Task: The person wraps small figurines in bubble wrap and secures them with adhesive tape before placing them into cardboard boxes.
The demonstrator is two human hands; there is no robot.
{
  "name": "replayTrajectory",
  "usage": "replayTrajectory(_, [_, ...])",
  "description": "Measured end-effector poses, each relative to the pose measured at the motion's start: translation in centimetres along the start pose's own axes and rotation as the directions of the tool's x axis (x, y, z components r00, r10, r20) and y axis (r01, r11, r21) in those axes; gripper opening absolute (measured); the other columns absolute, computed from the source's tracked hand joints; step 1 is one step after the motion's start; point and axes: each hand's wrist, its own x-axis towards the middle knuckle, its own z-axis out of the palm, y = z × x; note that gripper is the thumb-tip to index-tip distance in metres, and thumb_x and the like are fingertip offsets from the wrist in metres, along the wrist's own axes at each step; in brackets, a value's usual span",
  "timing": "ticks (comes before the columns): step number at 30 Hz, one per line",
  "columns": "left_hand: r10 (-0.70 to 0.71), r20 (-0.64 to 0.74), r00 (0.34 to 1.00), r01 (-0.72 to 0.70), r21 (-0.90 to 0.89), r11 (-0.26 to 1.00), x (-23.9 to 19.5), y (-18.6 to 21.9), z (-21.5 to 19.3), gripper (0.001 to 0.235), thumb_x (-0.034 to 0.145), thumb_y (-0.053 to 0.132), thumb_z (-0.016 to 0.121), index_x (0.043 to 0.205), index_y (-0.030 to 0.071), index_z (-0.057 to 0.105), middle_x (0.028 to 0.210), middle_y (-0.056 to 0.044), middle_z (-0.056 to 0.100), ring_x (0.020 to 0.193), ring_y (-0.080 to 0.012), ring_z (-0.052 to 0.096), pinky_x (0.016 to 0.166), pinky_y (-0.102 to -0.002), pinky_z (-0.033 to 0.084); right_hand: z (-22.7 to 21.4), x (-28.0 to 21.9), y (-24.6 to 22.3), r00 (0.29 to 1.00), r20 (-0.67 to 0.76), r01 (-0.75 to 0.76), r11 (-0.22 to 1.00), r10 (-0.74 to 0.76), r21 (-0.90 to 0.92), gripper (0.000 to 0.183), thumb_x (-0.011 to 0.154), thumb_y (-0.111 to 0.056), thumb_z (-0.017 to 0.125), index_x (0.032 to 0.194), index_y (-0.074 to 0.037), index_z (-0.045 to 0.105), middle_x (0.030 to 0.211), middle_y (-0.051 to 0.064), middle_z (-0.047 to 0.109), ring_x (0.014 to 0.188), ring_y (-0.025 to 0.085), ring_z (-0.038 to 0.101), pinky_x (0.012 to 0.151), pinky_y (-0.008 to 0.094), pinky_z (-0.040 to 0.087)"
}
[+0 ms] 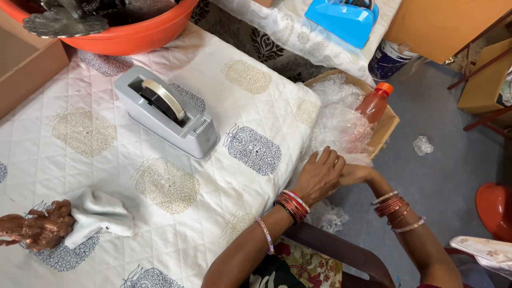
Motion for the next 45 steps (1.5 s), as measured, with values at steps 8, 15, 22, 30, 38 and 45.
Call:
replayTrajectory(8, [-0.303,0.308,0.902,0.207,0.309,0.928,-1.4,-1.3,7.1,0.091,0.087,0.056,0.061,0.15,-0.006,0.04,0.128,-0.029,0.061,0.115,-0.0388,0.058,0.096,-0.049,0.046,-12.5,-5.7,-9.3,0.856,-0.516,0.168,0.96,-0.028,0.225,0.029,0.099,-0.018,0.062,0.126,-0.008,0.066,0.119,0.011,0.072,0.106,0.022,0.07,0.093,0.034,0.058])
replayTrajectory(15, [-0.272,0.241,0.932,0.184,0.332,0.925,-2.3,-1.4,8.7,0.084,0.094,0.055,0.06,0.144,-0.011,0.045,0.123,-0.026,0.062,0.113,-0.0334,0.056,0.102,-0.045,0.039,-14.2,3.7,0.3,0.634,-0.772,-0.179,0.962,-0.048,-0.206,0.018,0.096,-0.015,0.078,0.108,-0.005,0.07,0.096,0.009,0.07,0.083,0.02,0.064,0.076,0.035,0.051])
replayTrajectory(22, [-0.267,0.3,0.916,0.167,0.319,0.933,-1.3,-1.1,5.9,0.073,0.091,0.054,0.062,0.129,-0.009,0.059,0.115,-0.021,0.061,0.109,-0.0327,0.055,0.095,-0.044,0.041,-19.8,0.4,-4.5,0.189,-0.982,0.424,0.903,-0.01,0.072,0.017,0.103,-0.001,0.058,0.092,-0.005,0.045,0.092,-0.001,0.06,0.073,0.006,0.051,0.06,0.022,0.042])
replayTrajectory(30, [-0.243,0.295,0.924,0.157,0.286,0.945,-1.6,-1.3,6.8,0.043,0.093,0.037,0.065,0.109,-0.003,0.071,0.118,-0.015,0.053,0.12,-0.0331,0.046,0.098,-0.047,0.04,-21.4,-1.2,-6.3,0.155,-0.983,0.526,0.834,0.097,0.166,0.009,0.113,-0.006,0.053,0.121,-0.009,0.052,0.085,-0.007,0.044,0.072,0.003,0.038,0.063,0.021,0.033])
replayTrajectory(38, [-0.169,0.219,0.961,0.188,-0.066,0.98,0.0,-0.3,2.0,0.091,0.083,0.041,0.074,0.145,-0.012,0.035,0.147,-0.029,0.037,0.137,-0.0393,0.038,0.112,-0.056,0.035,-20.3,-2.8,-9.9,0.398,-0.814,0.596,0.554,0.424,0.58,0.006,0.108,-0.015,0.048,0.112,-0.011,0.05,0.096,0.003,0.06,0.073,0.01,0.059,0.059,0.027,0.052])
replayTrajectory(45, [-0.348,-0.063,0.935,0.23,-0.639,0.734,1.7,0.4,-3.5,0.119,0.081,0.045,0.079,0.155,-0.01,0.005,0.153,-0.04,0.024,0.145,-0.0484,0.025,0.119,-0.052,0.029,-14.5,-7.0,-22.0,0.758,-0.578,0.549,0.183,0.301,0.815,0.03,0.09,-0.016,0.067,0.113,-0.01,0.048,0.111,0.008,0.062,0.102,0.021,0.069,0.088,0.038,0.064])
